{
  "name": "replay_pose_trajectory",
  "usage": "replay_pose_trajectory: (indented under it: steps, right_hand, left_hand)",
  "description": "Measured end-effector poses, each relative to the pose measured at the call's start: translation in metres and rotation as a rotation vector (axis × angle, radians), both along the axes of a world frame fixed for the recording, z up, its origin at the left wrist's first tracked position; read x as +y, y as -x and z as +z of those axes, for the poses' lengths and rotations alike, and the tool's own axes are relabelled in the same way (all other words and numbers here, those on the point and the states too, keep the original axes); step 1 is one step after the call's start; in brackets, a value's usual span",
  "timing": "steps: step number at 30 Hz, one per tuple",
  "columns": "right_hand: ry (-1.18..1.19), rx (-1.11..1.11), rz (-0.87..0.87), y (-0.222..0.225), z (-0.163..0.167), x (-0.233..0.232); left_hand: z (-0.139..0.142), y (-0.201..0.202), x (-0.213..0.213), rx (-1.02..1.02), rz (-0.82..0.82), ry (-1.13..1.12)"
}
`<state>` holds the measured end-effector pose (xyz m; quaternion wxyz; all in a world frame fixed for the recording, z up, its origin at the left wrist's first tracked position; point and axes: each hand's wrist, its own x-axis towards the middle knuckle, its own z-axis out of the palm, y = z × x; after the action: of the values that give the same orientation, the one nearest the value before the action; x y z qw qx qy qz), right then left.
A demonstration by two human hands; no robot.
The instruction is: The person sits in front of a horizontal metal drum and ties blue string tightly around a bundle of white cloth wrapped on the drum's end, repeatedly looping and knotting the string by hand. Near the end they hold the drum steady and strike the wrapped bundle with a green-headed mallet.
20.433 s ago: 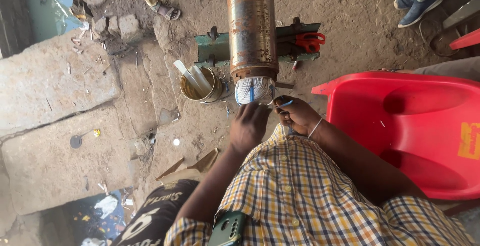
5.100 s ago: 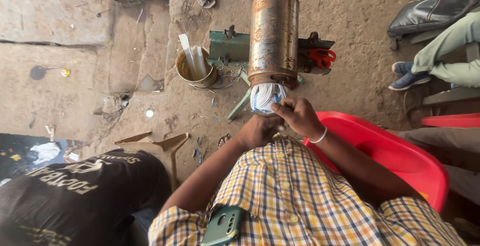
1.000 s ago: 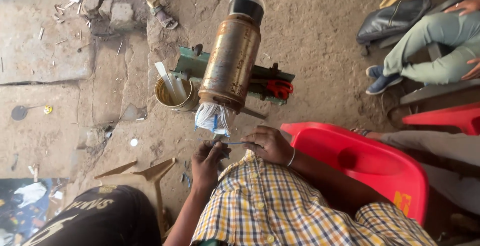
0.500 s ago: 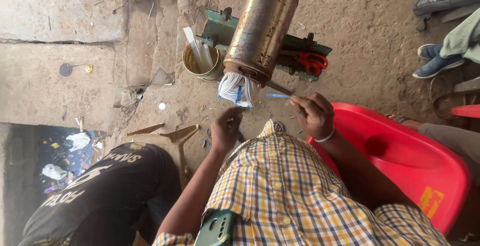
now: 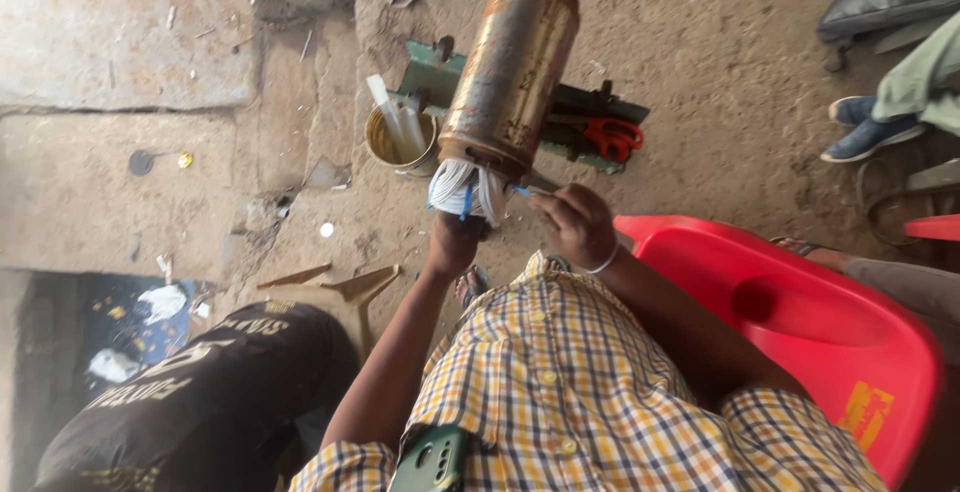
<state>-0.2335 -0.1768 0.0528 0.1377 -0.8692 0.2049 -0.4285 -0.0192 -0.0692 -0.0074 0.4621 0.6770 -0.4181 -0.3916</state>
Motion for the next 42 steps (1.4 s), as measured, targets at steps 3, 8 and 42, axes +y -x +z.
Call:
replay_pose_trajectory:
  steps: [3,8,42]
  right_hand:
    - [-0.004,0.006,0.008,-0.006,0.002,-0.001]
    - [0.126,0.034,0.047,0.002,-0.002,-0.001]
    - [-0.753,-0.265,-0.063,-0.01,-0.019,0.033]
  left_hand:
    - [0.004,0.003,-0.007,-0.018,0.038,-0.032]
    - [0.002,0.006,-0.009,0.05,0.066,-0.061]
    - [-0.014,-0.01,-0.009,0.249,-0.051,0.056]
